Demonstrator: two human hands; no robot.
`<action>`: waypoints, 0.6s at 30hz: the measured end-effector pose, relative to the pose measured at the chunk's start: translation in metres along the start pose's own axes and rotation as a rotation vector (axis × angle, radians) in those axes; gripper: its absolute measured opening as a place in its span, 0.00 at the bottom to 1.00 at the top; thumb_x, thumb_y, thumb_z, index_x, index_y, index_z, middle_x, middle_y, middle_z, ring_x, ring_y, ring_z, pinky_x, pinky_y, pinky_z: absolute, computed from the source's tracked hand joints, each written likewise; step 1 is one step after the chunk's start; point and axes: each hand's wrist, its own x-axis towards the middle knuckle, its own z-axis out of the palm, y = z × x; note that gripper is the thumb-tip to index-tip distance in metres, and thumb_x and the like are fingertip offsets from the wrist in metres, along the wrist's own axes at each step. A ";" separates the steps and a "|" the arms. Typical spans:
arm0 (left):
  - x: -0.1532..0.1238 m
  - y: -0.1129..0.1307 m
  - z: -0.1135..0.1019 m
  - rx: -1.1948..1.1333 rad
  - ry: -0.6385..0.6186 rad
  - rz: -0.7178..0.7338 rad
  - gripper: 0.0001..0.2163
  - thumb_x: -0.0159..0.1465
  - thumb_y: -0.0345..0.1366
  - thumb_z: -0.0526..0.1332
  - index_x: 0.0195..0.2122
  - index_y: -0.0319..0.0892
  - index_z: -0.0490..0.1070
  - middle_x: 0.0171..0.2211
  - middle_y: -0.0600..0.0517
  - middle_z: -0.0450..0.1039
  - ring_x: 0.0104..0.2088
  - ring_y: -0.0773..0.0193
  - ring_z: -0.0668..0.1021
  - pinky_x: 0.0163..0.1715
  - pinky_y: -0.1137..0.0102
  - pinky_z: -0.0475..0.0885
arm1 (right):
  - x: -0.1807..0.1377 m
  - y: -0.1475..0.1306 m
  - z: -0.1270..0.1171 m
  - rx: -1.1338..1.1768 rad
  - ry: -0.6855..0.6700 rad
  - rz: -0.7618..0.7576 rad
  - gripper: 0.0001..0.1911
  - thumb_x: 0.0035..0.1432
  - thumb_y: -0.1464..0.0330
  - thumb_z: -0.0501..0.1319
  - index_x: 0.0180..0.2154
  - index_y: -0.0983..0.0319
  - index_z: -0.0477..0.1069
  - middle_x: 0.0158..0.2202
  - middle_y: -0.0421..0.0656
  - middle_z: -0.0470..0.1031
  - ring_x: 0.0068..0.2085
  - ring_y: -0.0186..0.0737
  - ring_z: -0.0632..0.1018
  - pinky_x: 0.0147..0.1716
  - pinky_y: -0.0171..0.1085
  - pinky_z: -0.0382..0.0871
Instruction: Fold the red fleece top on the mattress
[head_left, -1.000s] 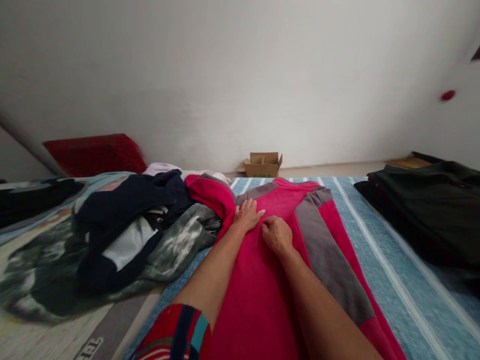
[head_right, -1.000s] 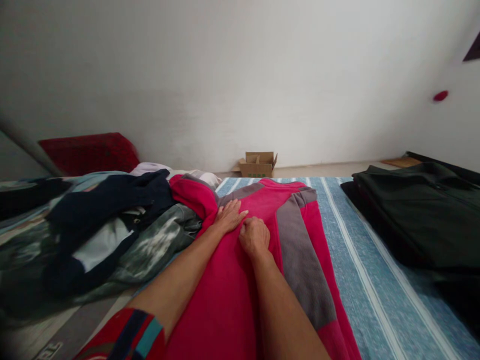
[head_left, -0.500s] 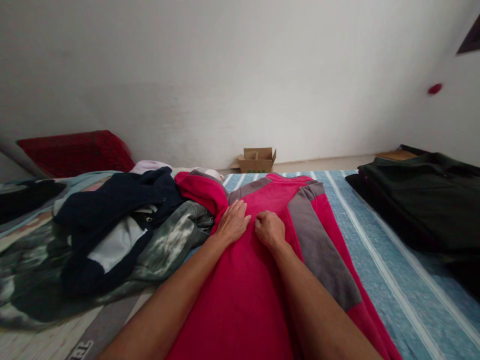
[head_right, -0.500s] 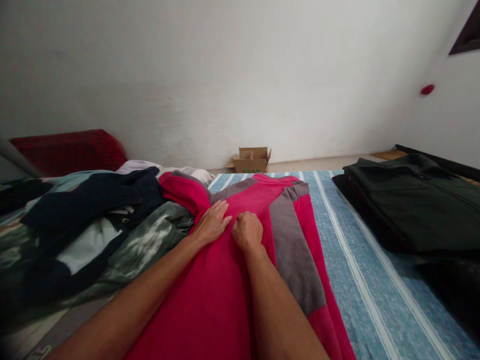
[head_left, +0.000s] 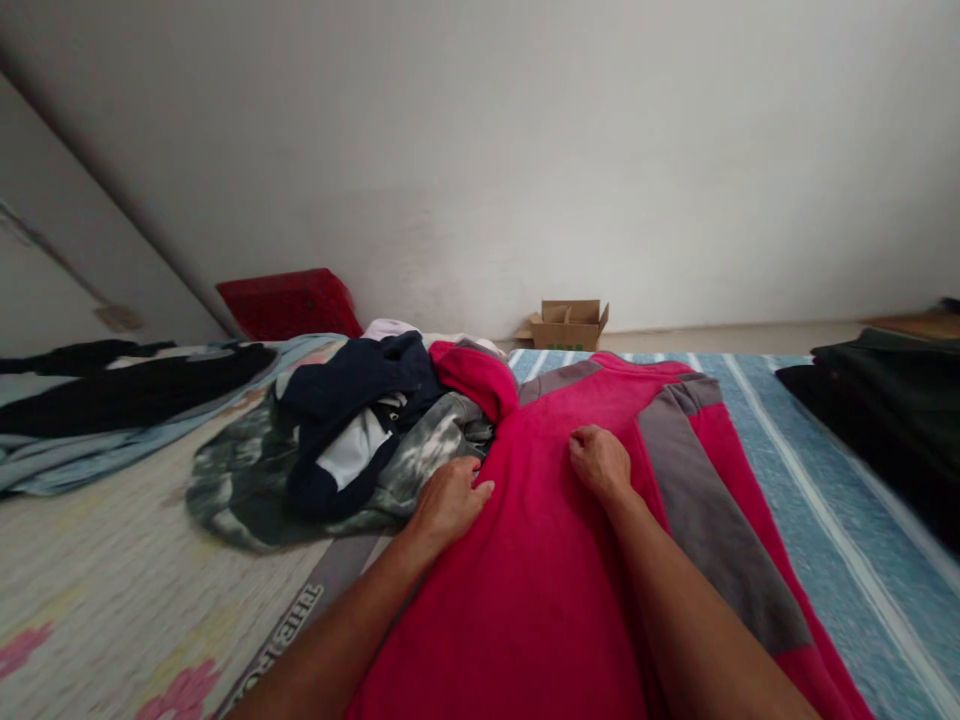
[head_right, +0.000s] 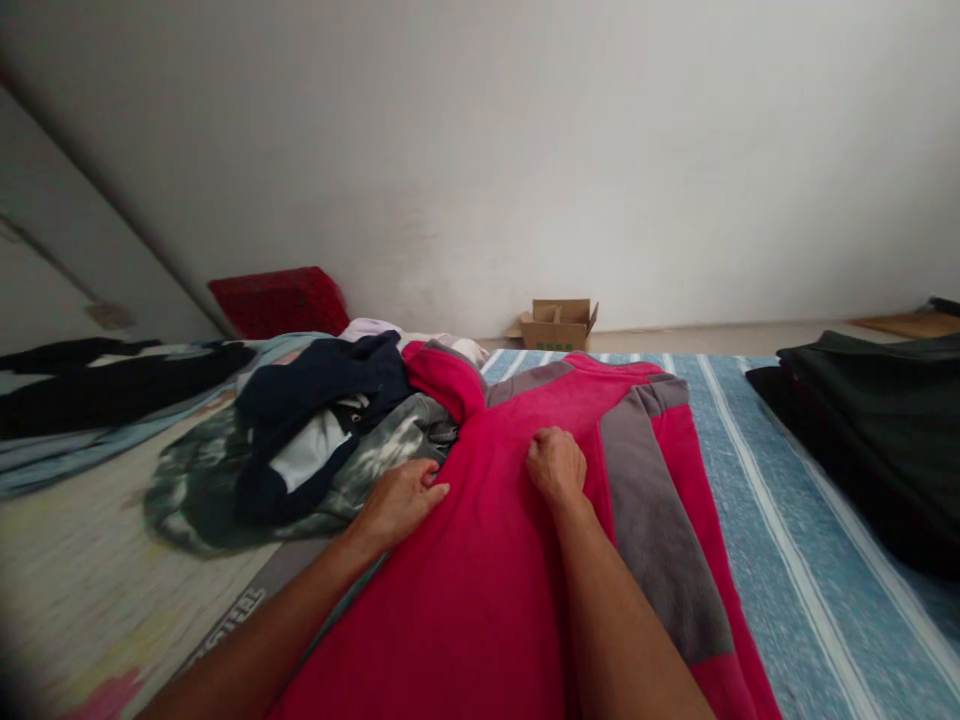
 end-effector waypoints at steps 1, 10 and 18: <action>0.000 -0.001 -0.001 -0.012 -0.033 -0.024 0.09 0.57 0.38 0.57 0.36 0.39 0.70 0.31 0.49 0.74 0.32 0.61 0.75 0.30 0.71 0.64 | 0.000 0.000 0.000 0.000 -0.002 -0.001 0.16 0.57 0.67 0.50 0.33 0.59 0.76 0.35 0.47 0.78 0.38 0.41 0.77 0.29 0.33 0.61; -0.012 -0.023 -0.005 -0.503 -0.424 -0.247 0.11 0.48 0.42 0.60 0.21 0.43 0.60 0.13 0.60 0.58 0.15 0.68 0.64 0.16 0.74 0.56 | -0.002 0.002 0.000 -0.012 -0.010 -0.025 0.16 0.57 0.66 0.49 0.37 0.58 0.76 0.37 0.45 0.77 0.39 0.42 0.76 0.30 0.34 0.61; -0.025 -0.015 -0.021 -0.771 -0.454 -0.186 0.12 0.43 0.42 0.62 0.21 0.42 0.60 0.15 0.60 0.58 0.16 0.71 0.61 0.17 0.75 0.51 | -0.004 0.003 0.001 -0.090 -0.005 -0.163 0.13 0.54 0.68 0.53 0.37 0.59 0.75 0.39 0.46 0.74 0.41 0.43 0.73 0.34 0.36 0.63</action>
